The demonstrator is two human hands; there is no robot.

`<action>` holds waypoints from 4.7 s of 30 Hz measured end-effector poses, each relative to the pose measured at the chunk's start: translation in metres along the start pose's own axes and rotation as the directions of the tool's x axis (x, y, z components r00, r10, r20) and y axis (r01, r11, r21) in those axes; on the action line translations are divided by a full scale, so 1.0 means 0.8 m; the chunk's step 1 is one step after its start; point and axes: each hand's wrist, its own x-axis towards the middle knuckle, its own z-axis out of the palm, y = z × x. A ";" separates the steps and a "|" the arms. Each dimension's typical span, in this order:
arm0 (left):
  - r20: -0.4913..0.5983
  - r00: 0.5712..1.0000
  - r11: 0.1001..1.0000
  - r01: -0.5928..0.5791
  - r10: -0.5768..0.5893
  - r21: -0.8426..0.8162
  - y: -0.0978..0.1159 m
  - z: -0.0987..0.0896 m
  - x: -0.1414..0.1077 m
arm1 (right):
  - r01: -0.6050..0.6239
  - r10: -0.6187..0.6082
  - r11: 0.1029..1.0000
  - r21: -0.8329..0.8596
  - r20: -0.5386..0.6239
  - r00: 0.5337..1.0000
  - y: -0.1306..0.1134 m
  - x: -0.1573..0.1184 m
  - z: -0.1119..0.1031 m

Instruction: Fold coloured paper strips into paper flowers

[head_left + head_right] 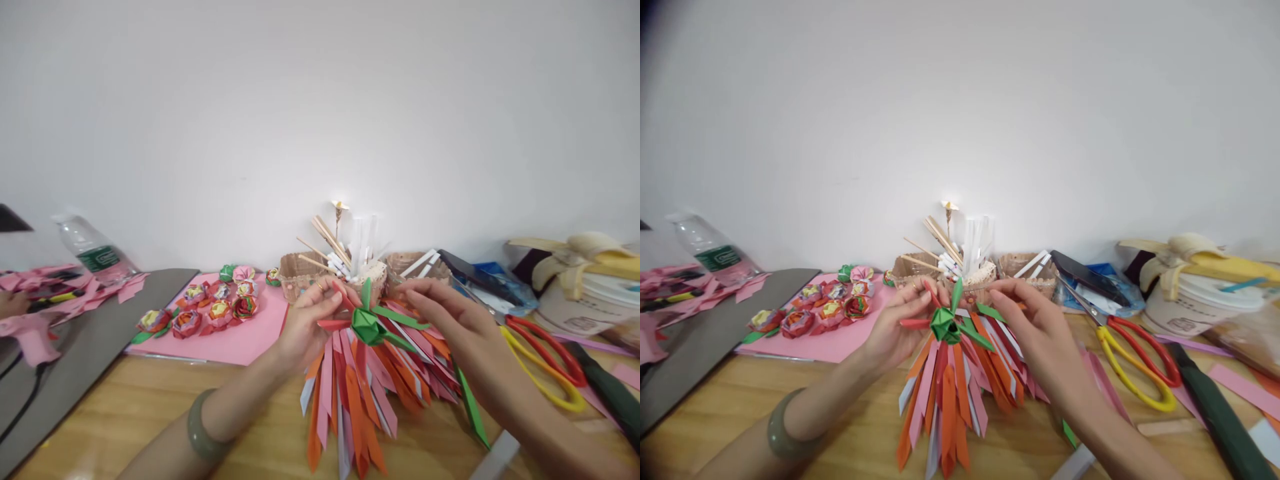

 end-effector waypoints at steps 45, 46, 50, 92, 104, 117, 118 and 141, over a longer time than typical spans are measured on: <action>0.251 0.795 0.339 -0.489 0.552 0.804 -0.017 0.011 -0.024 | 0.455 -0.486 0.836 -0.306 -0.031 0.873 0.013 -0.025 0.020; 0.254 0.794 0.338 -0.492 0.552 0.802 -0.017 0.011 -0.024 | 0.452 -0.484 0.838 -0.306 -0.034 0.875 0.013 -0.025 0.020; 0.275 0.784 0.325 -0.510 0.557 0.796 -0.018 0.010 -0.025 | 0.500 -0.531 0.809 -0.308 -0.020 0.847 0.012 -0.023 0.019; 0.000 0.998 0.833 0.057 -0.068 0.551 0.013 0.019 -0.014 | 0.135 -0.122 0.991 -0.020 0.317 0.941 0.013 -0.008 0.008; 0.224 0.939 0.504 -0.330 0.260 0.798 0.009 0.016 -0.017 | 0.625 -0.613 0.622 -0.471 0.204 0.763 0.017 -0.018 0.015; -0.020 0.993 0.825 0.106 -0.114 0.556 0.015 0.016 -0.009 | 0.103 -0.079 0.992 -0.072 0.286 0.955 0.008 -0.008 0.012; -0.020 0.996 0.813 0.083 -0.088 0.576 0.014 0.016 -0.010 | 0.150 -0.114 0.982 -0.113 0.274 0.955 0.008 -0.009 0.013; -0.050 0.981 0.833 0.186 -0.188 0.520 0.014 0.005 -0.005 | 0.182 -0.104 0.963 -0.200 0.349 0.931 0.009 -0.006 0.009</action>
